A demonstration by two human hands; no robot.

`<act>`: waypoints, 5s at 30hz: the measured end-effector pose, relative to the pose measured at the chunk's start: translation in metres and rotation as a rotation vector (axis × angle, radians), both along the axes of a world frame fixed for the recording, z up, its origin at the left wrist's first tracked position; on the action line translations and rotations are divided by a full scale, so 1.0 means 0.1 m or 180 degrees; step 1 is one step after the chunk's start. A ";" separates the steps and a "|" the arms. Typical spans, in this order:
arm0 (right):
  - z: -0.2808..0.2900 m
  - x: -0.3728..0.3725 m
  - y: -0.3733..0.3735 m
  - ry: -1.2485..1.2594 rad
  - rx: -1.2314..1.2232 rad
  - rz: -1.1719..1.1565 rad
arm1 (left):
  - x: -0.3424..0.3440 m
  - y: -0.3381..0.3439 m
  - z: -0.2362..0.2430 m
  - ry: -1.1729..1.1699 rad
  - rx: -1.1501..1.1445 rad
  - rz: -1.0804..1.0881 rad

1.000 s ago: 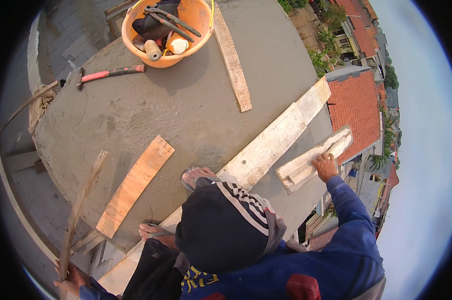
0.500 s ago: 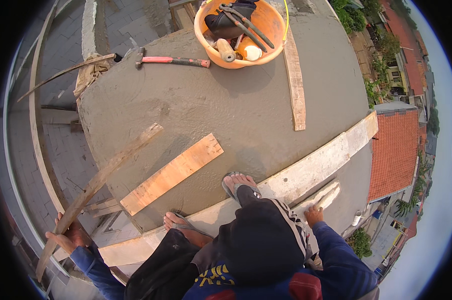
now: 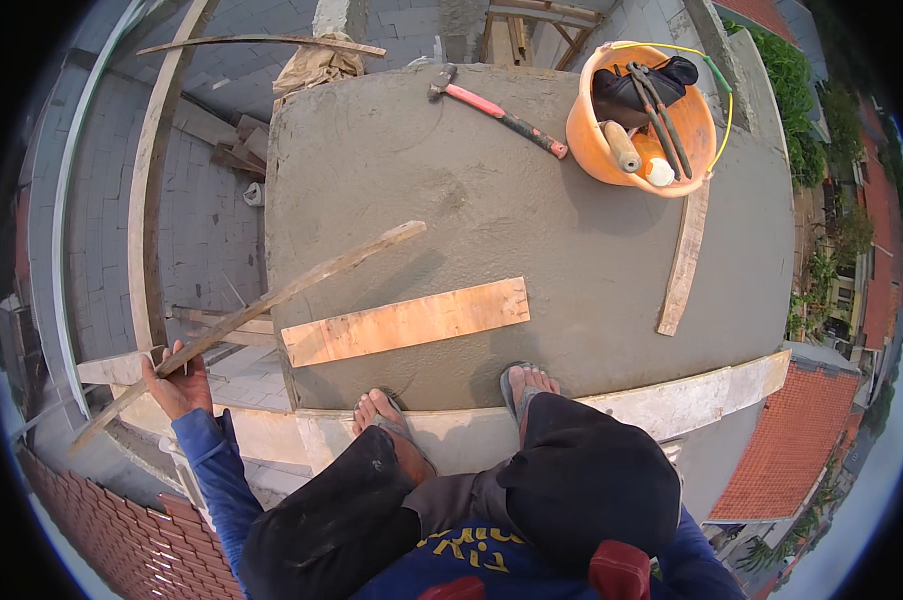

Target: The person is assembling a wooden frame on a concrete surface. They position wooden planks, use a hammer to drive nails, and adjust the frame components to form a structure.

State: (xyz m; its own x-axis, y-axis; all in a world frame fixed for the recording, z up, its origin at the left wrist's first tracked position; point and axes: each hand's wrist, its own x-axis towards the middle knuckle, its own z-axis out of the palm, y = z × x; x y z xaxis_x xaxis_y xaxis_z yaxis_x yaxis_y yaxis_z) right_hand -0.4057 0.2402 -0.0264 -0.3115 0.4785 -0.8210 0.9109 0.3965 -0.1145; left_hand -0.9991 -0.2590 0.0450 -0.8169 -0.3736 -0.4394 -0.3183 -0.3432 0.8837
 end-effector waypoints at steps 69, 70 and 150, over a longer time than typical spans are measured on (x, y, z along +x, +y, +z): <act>0.14 -4.40 1.62 0.0947 0.1989 0.1642 | -0.32 -2.08 -0.22 0.1092 -0.1125 0.1070; 0.07 -4.30 1.82 0.1001 0.2114 0.1664 | -0.42 -1.98 -0.18 0.1014 -0.1185 0.0951; -2.03 -10.78 0.38 0.1381 -0.0358 0.1081 | 0.13 -2.49 -2.74 -0.1059 -0.2911 0.2618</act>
State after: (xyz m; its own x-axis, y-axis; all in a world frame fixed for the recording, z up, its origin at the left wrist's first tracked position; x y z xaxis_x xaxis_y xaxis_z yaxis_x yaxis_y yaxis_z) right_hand -1.4835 0.2779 -0.2293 -0.7533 0.2093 -0.6235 0.5942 0.6230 -0.5088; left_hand -0.9865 -0.5078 -0.2287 -0.1018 -0.9890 0.1069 -0.5530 0.1456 0.8203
